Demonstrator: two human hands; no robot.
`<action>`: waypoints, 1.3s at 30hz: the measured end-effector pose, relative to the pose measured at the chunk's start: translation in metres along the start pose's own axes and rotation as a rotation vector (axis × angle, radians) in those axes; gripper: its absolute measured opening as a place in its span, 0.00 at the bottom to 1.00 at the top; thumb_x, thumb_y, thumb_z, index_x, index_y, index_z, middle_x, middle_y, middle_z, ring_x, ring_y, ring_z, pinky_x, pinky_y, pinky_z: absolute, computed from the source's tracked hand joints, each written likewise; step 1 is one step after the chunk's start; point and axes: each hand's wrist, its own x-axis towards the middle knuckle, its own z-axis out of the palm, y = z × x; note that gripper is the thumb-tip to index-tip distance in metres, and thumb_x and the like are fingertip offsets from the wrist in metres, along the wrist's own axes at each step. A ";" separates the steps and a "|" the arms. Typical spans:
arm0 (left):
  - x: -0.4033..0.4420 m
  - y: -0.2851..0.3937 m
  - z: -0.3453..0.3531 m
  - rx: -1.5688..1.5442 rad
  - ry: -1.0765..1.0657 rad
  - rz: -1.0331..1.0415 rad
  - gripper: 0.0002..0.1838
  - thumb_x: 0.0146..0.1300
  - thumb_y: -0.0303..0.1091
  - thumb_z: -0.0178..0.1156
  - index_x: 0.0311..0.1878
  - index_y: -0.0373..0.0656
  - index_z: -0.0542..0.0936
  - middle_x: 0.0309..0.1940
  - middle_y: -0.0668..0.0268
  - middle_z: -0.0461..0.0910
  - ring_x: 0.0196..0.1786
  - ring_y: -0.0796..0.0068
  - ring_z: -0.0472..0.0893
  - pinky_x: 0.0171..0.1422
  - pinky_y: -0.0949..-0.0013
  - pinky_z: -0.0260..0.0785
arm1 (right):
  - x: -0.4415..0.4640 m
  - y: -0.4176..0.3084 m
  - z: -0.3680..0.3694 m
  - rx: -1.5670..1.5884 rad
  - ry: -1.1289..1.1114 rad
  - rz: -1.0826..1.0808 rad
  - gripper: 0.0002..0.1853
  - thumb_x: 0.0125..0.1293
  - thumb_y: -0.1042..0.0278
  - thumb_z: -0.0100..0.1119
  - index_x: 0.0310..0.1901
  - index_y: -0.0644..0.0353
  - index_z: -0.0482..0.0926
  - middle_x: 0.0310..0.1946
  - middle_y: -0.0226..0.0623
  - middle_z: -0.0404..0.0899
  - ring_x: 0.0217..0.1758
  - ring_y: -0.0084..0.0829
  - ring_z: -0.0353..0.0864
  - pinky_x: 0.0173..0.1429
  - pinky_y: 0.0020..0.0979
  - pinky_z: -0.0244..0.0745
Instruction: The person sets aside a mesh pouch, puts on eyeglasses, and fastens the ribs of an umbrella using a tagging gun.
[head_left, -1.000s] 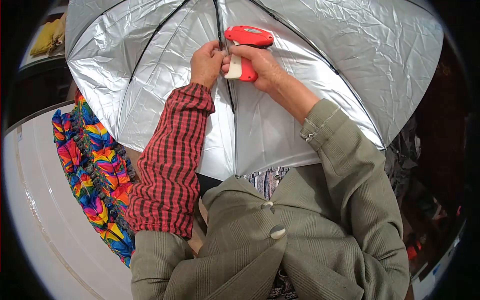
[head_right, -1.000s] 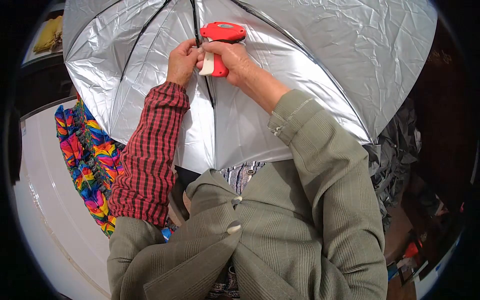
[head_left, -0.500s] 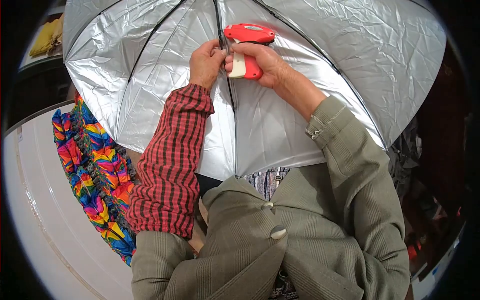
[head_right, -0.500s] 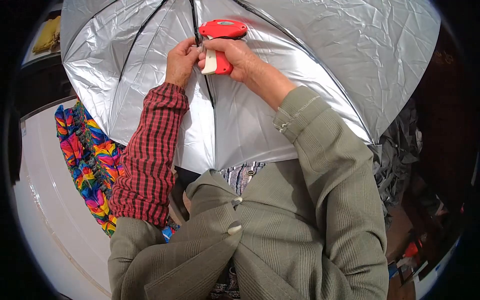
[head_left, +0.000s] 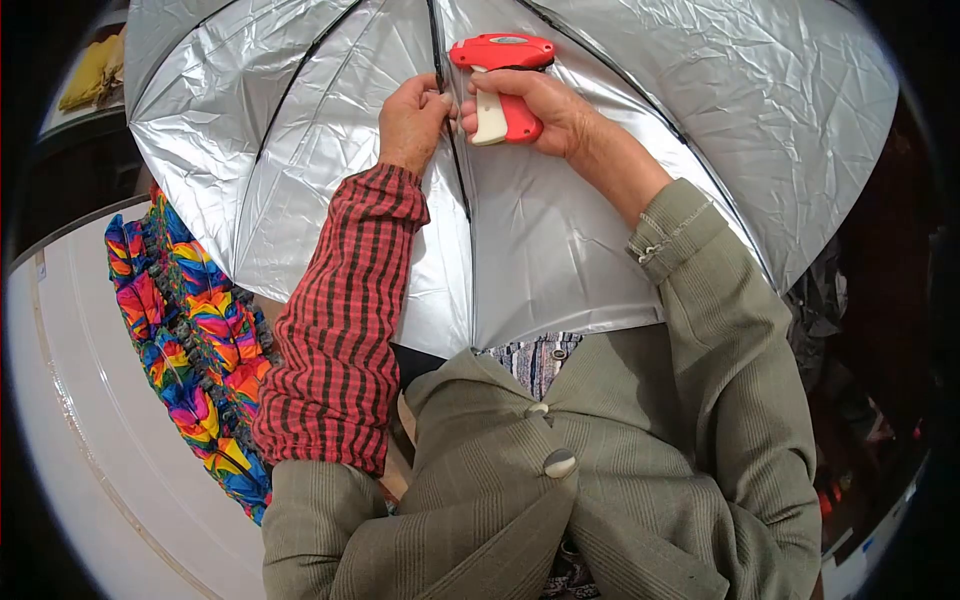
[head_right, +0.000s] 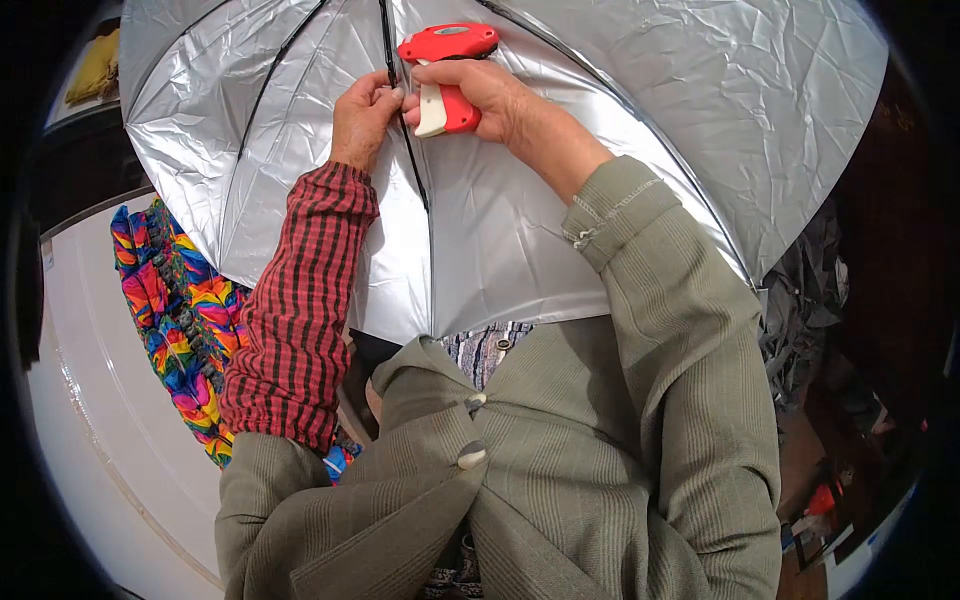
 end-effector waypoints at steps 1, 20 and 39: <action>0.000 -0.001 -0.001 -0.014 -0.001 -0.011 0.13 0.58 0.24 0.55 0.48 0.33 0.75 0.25 0.67 0.79 0.26 0.81 0.76 0.31 0.77 0.69 | 0.000 0.001 0.000 0.004 0.000 0.004 0.15 0.60 0.69 0.59 0.46 0.67 0.70 0.34 0.43 0.79 0.33 0.35 0.83 0.40 0.38 0.82; 0.000 -0.006 0.003 0.069 -0.007 0.077 0.14 0.57 0.25 0.55 0.47 0.34 0.76 0.24 0.69 0.77 0.25 0.82 0.75 0.31 0.76 0.70 | 0.001 -0.005 0.009 -0.241 0.056 -0.062 0.11 0.58 0.65 0.61 0.37 0.62 0.74 0.27 0.36 0.78 0.26 0.28 0.80 0.31 0.31 0.80; -0.013 -0.039 -0.039 0.594 0.499 0.389 0.20 0.51 0.37 0.60 0.48 0.43 0.76 0.38 0.57 0.79 0.41 0.63 0.79 0.45 0.60 0.71 | -0.146 0.048 0.013 -0.300 0.033 0.289 0.24 0.64 0.48 0.53 0.48 0.62 0.68 0.33 0.41 0.77 0.33 0.36 0.81 0.36 0.36 0.79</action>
